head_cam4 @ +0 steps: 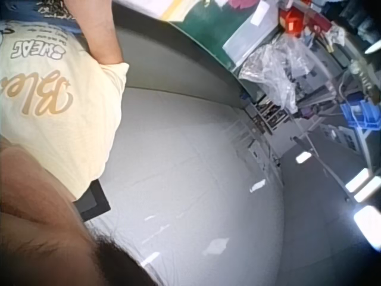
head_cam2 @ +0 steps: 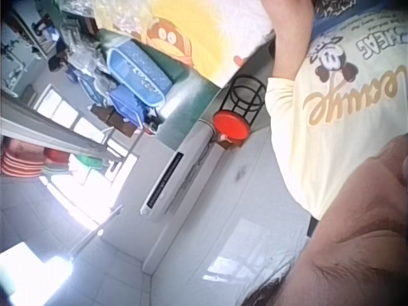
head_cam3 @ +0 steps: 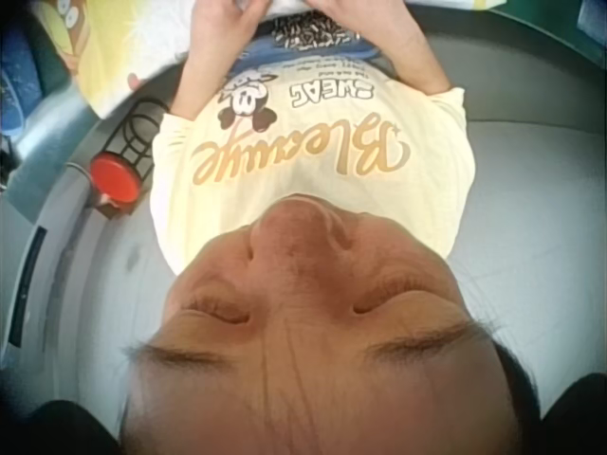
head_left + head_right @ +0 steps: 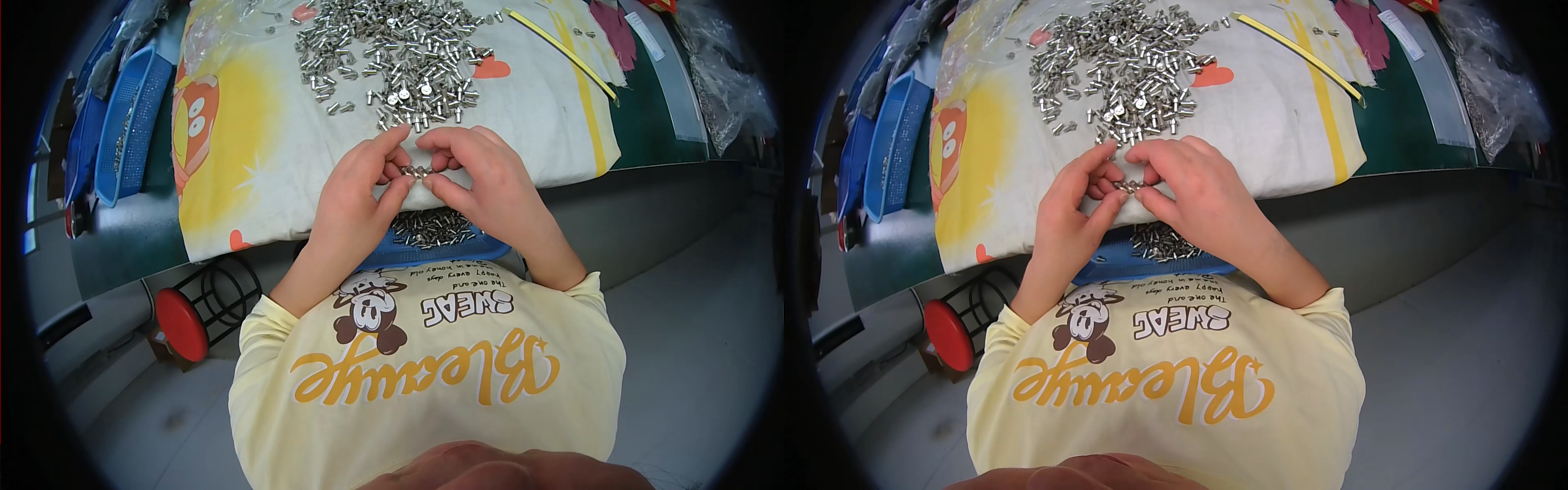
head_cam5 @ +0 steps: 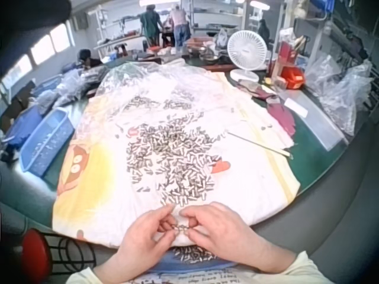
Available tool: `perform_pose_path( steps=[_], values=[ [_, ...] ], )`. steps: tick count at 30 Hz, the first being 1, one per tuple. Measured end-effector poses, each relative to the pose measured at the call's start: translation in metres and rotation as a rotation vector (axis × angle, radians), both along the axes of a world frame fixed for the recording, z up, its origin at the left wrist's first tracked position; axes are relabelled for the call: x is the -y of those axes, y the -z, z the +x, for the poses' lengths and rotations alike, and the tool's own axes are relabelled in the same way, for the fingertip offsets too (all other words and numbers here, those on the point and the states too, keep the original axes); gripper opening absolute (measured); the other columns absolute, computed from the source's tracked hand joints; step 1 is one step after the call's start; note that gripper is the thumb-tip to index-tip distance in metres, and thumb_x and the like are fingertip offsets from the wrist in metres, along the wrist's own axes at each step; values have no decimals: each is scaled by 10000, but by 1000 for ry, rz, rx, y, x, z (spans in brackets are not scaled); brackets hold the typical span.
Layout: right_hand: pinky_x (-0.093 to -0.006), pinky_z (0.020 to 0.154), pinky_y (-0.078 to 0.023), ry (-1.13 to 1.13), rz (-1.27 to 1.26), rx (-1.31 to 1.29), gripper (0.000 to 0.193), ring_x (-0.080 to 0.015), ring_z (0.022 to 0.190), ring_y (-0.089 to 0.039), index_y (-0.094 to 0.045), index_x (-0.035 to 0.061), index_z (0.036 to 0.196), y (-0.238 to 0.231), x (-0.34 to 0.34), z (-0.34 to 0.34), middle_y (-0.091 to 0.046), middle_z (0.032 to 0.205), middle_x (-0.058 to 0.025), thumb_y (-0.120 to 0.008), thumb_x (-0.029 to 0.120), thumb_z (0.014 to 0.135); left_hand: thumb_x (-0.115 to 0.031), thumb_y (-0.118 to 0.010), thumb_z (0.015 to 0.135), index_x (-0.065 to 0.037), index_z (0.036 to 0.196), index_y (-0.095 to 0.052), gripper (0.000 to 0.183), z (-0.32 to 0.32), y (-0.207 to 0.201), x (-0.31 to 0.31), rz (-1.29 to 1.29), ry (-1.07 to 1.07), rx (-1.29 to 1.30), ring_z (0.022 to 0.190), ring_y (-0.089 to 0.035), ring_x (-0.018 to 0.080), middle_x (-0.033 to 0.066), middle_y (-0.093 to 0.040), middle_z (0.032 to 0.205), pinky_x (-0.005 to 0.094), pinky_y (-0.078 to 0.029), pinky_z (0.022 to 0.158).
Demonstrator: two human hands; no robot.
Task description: The person sorts small metal parts by hand, distributing them into blue trays and other containers on a workshop table.
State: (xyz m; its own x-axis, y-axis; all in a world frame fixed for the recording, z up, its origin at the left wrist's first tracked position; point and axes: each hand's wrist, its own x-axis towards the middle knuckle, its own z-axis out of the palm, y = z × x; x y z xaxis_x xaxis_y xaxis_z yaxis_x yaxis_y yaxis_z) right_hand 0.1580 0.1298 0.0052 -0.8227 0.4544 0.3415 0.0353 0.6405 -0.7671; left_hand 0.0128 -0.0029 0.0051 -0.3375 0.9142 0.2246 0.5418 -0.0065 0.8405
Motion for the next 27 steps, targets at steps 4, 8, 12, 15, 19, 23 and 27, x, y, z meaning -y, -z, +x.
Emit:
perform_pose_path(
  steps=[4, 8, 12, 15, 19, 23, 27],
  values=[
    [-357, 780, -509, -82, 72, 17, 356, -230, 848, -633, -618, 76, 1103, -3, -2, 3, -663, 909, -43, -743, 44, 772, 61, -689, 814, -45, 1350, -536, 567, -1, -2, 1, -36, 31, -12, 856, -616, 204, 82, -625, 983, 324, -536, 762],
    [-336, 774, -525, -203, -85, 160, 363, -224, 867, -638, -630, 57, 1117, -12, -5, 12, -666, 948, -62, -759, 61, 778, 74, -697, 826, -38, 1404, -511, 617, 1, -14, 8, -184, 143, 123, 886, -585, 120, 47, -624, 1027, 260, -491, 796],
    [-326, 763, -527, -283, -230, 192, 350, -222, 871, -637, -632, 50, 1117, -20, -13, 19, -656, 964, -76, -756, 79, 791, 51, -705, 822, -38, 1432, -471, 659, -1, -25, 13, -216, 211, 272, 911, -576, 142, 56, -619, 1048, 274, -485, 814],
    [-334, 766, -524, -9, 33, 125, 338, -232, 878, -631, -646, 53, 1123, -9, -17, 9, -643, 969, -89, -749, 113, 807, 21, -698, 824, -28, 1428, -441, 658, -8, -10, 0, -34, -83, -155, 916, -598, 253, 109, -607, 1077, 363, -518, 841],
    [-401, 805, -498, 121, 174, 66, 304, -292, 937, -606, -638, 69, 1074, 1, -9, -13, -609, 972, -82, -749, 148, 802, 22, -686, 824, -13, 1417, -436, 645, -14, 2, -19, 38, -150, -275, 942, -590, 271, 111, -607, 1071, 376, -505, 861],
    [-409, 810, -493, 114, 216, 50, 276, -299, 950, -592, -653, 89, 1049, 4, -9, -19, -583, 966, -78, -747, 139, 794, 42, -680, 816, -38, 1417, -463, 644, -14, 4, -17, -17, -59, -136, 945, -585, 227, 84, -606, 1061, 338, -492, 860],
    [-410, 800, -493, 77, 102, 44, 217, -288, 933, -594, -657, 101, 984, 3, -11, -11, -581, 948, -70, -742, 117, 785, 53, -687, 813, -64, 1423, -488, 652, -14, 3, -7, -38, 16, -95, 937, -579, 168, 53, -606, 1079, 291, -478, 861]
  ],
)
